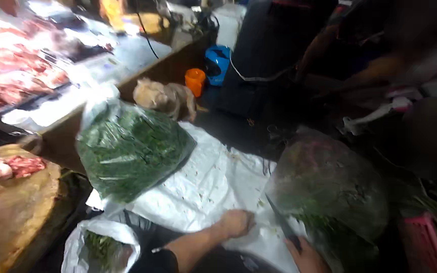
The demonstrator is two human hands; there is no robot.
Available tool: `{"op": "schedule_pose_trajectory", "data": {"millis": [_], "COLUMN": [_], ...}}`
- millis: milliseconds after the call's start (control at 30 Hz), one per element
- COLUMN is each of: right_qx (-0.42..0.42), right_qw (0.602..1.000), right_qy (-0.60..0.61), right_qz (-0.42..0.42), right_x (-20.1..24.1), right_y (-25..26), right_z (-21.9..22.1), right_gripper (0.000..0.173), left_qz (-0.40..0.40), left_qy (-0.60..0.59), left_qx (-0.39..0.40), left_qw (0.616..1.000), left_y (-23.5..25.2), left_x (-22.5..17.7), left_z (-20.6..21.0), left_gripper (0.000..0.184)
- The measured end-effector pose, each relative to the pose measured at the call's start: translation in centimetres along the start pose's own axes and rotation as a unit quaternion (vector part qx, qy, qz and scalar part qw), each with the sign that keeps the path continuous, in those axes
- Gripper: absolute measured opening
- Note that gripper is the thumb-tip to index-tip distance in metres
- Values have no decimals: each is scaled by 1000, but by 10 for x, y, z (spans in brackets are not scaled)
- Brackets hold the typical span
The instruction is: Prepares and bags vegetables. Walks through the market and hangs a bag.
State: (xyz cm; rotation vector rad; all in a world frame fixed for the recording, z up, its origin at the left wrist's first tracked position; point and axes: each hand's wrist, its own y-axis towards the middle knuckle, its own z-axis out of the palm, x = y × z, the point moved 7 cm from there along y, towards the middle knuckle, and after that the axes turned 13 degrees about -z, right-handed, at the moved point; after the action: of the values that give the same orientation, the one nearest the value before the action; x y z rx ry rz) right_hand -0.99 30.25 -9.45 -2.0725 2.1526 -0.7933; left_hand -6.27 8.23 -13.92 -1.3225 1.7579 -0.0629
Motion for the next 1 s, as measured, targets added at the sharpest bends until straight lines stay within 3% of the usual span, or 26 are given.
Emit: {"op": "schedule_pose_trajectory", "data": {"millis": [133, 267, 333, 433, 567, 633, 767, 867, 933, 1000], "right_qx": [36, 67, 58, 31, -10, -6, -11, -21, -10, -13], "right_qw": [998, 997, 998, 998, 994, 987, 972, 967, 969, 967], "right_qy": [1, -18, -14, 25, 85, 90, 94, 110, 120, 142], "right_qz": [48, 35, 37, 46, -65, -130, -216, -227, -217, -212], "right_x": [-15, -67, -72, -55, -15, 9, 36, 39, 36, 39], "right_y": [-2, -56, -78, -82, -49, -30, -13, -1, -3, -6], "right_z": [27, 37, 29, 20, 28, 38, 46, 46, 51, 52], "right_gripper": [58, 54, 52, 53, 49, 51, 50, 48, 48, 48], "left_qz": [1, -49, -80, -141, -196, -193, -216, -315, -433, -517], "left_qy": [-61, -158, -205, -267, -284, -254, -231, -200, -169, -185], "left_qx": [-16, -62, -85, -139, -269, -301, -307, -297, -289, -332], "left_qw": [998, 984, 972, 943, 900, 899, 898, 879, 837, 767], "left_y": [-4, -28, -48, -84, -144, -176, -235, -279, -322, -372], "left_x": [-9, 6, 27, 69, 104, 109, 114, 140, 163, 183], "left_z": [5, -24, -38, -51, -60, -51, 18, 100, 159, 192], "left_gripper": [43, 41, 41, 42, 48, 50, 46, 42, 41, 34]}}
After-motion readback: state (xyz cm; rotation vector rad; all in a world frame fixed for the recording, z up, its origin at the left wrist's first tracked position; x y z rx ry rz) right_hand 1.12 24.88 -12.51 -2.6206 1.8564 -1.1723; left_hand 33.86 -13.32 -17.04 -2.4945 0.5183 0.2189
